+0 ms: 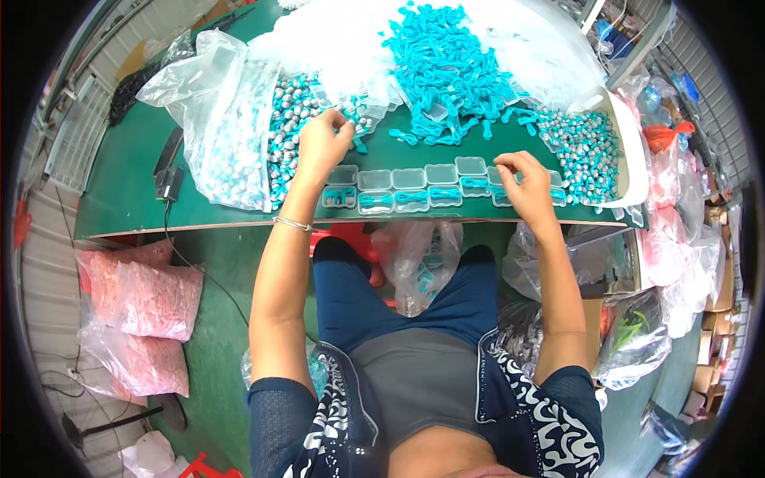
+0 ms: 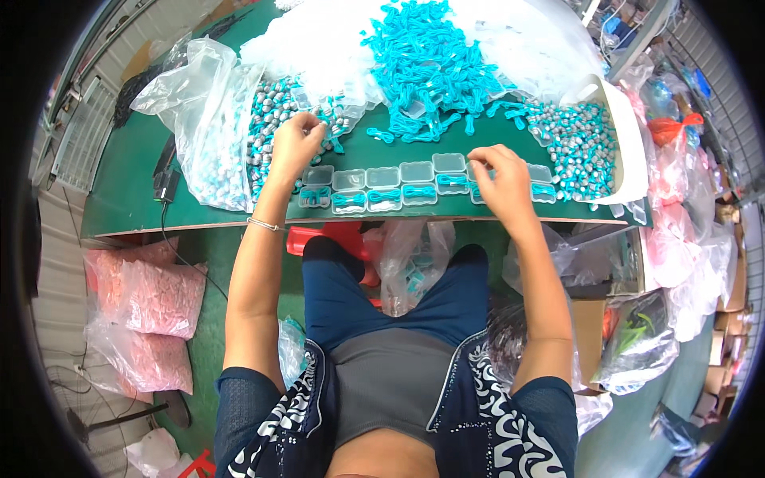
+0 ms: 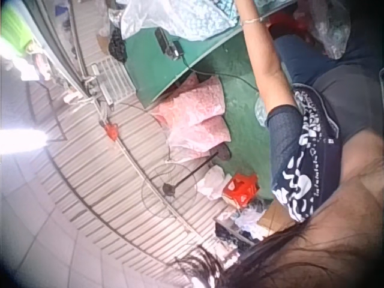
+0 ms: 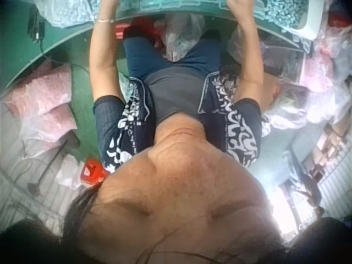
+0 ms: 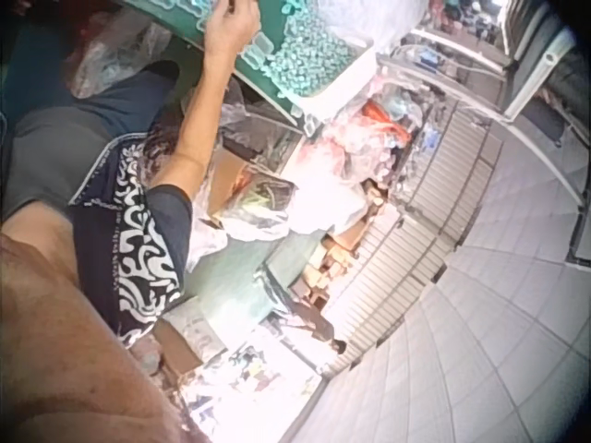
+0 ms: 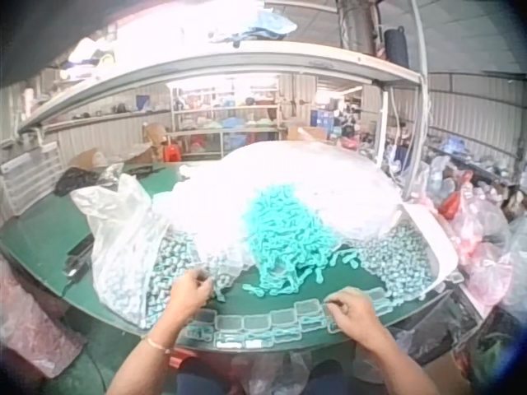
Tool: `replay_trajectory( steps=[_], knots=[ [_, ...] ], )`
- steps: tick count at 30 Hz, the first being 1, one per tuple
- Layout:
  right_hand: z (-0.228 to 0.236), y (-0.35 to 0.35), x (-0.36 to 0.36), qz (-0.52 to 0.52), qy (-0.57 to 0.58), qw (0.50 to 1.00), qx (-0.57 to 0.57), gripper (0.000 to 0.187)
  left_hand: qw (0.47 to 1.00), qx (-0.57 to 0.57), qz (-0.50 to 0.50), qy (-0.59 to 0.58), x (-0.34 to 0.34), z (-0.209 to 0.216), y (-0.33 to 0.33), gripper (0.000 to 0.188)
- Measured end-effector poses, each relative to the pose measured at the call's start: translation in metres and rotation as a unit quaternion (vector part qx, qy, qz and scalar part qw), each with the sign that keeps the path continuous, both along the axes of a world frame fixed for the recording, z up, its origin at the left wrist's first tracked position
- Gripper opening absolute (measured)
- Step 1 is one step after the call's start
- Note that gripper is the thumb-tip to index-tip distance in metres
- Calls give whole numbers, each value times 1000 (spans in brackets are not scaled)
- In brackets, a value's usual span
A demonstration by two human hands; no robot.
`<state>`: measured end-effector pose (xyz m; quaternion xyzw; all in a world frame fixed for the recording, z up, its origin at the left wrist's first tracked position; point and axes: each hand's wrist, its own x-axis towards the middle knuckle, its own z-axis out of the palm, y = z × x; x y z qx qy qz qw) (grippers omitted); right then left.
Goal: Sorting and packing small teal toy pieces and clear plastic containers.
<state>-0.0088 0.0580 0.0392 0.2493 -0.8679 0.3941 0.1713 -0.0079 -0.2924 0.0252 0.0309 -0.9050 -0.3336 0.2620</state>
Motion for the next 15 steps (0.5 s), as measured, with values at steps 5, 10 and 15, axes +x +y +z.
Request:
replay_trajectory(
  steps=[5, 10, 15],
  knots=[
    [1, -51, -16, 120, 84, 988, 50, 9, 947, 315, -11, -58, 18, 20, -2, 13],
    [-17, -157, -33, 155, 183, 965, 102, 19, 883, 464, -64, 3, 44, 16, 2, 12],
    [-26, -221, -47, 109, 230, 960, 119, 23, 855, 511, -83, 25, 78, 6, 15, 23]
  ],
)
